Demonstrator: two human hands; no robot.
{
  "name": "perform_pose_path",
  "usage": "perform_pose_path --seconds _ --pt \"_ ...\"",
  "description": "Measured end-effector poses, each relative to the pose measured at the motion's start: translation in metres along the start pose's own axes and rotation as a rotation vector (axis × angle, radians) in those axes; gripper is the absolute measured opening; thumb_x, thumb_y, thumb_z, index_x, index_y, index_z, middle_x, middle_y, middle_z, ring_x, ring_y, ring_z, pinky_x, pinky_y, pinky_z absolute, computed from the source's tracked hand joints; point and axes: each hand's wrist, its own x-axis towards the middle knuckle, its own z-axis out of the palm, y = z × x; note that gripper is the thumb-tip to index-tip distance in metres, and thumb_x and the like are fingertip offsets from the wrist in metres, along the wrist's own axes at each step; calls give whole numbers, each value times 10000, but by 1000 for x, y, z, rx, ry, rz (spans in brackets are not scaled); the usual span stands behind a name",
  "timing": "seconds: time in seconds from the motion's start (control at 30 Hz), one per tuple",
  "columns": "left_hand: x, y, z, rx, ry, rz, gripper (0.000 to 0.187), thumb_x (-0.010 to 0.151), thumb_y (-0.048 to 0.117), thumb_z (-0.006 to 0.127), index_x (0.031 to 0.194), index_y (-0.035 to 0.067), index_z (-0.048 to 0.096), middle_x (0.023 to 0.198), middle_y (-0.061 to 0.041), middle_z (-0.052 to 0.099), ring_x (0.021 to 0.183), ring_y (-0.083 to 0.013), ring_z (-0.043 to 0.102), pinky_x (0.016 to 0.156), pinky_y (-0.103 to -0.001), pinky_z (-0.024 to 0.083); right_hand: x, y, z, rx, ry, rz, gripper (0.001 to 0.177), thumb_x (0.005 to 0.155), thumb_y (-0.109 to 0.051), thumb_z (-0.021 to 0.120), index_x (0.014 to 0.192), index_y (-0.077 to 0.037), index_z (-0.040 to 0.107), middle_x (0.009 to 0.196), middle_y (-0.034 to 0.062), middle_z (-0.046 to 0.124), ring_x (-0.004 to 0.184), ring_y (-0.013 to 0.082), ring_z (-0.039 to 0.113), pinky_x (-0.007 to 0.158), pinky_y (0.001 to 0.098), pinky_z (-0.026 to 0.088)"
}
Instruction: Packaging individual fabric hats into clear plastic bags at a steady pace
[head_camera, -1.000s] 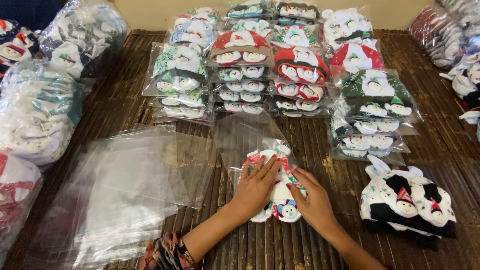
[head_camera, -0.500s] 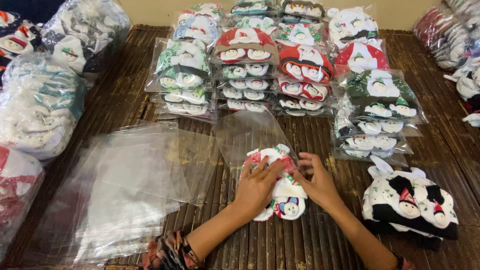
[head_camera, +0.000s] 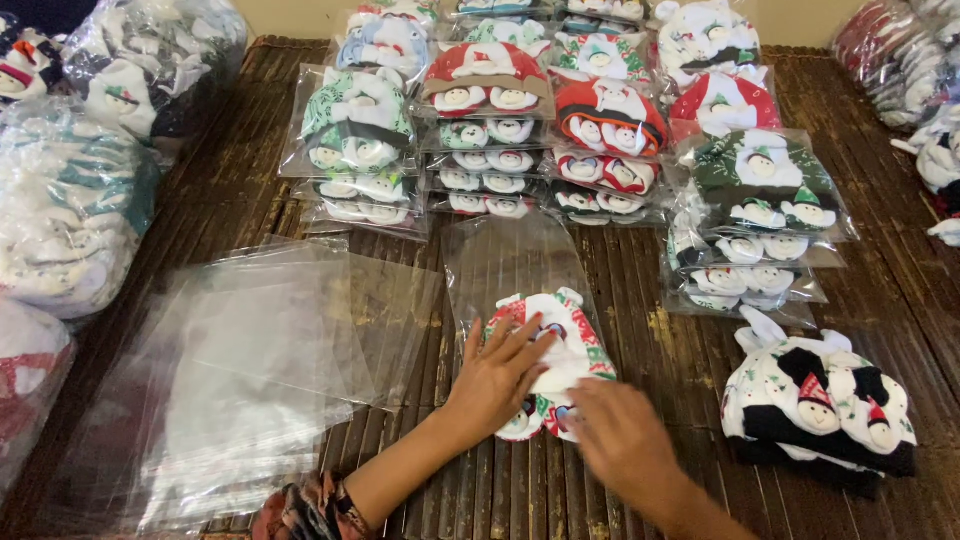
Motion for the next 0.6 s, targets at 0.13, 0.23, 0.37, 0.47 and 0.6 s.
perform_pose_path --seconds 0.13,0.23,0.37,0.47,0.6 --pt "0 -11 2 -64 -85 -90 474 1019 352 515 1471 211 531 1594 -96 414 1474 -435 283 1092 -808 98 -9 -9 14 -120 -276 95 863 864 -676 636 1562 -239 377 1676 73 274 1457 344 305 1009 495 341" --pt "1 -16 -9 -185 -123 -42 445 1026 331 514 1443 187 572 1580 -109 437 1462 -463 306 1151 -690 220 -3 -3 11 -110 -383 121 760 907 -384 642 1583 -270 313 1688 116 202 1475 401 261 1010 575 391" --pt "1 -5 -17 -190 -59 57 416 999 256 591 1411 196 592 1537 -86 507 1445 -405 400 1190 -681 162 -11 3 12 -165 -373 122 931 753 -110 648 1593 -316 302 1694 94 197 1521 394 207 1052 527 350" --pt "-3 0 -10 -111 24 21 453 979 227 617 1430 195 581 1565 -80 470 1454 -389 387 1176 -692 157 -9 -1 17 -233 -461 134 1109 653 4 603 1631 -321 190 1715 145 85 1528 431 122 1080 558 290" --pt "-4 -7 0 -90 -20 -38 566 967 162 607 1511 262 484 1637 -55 366 1536 -377 185 1168 -729 79 6 -1 31 -204 -384 28 999 691 -8 605 1608 -151 233 1641 224 212 1502 477 191 1138 587 308"
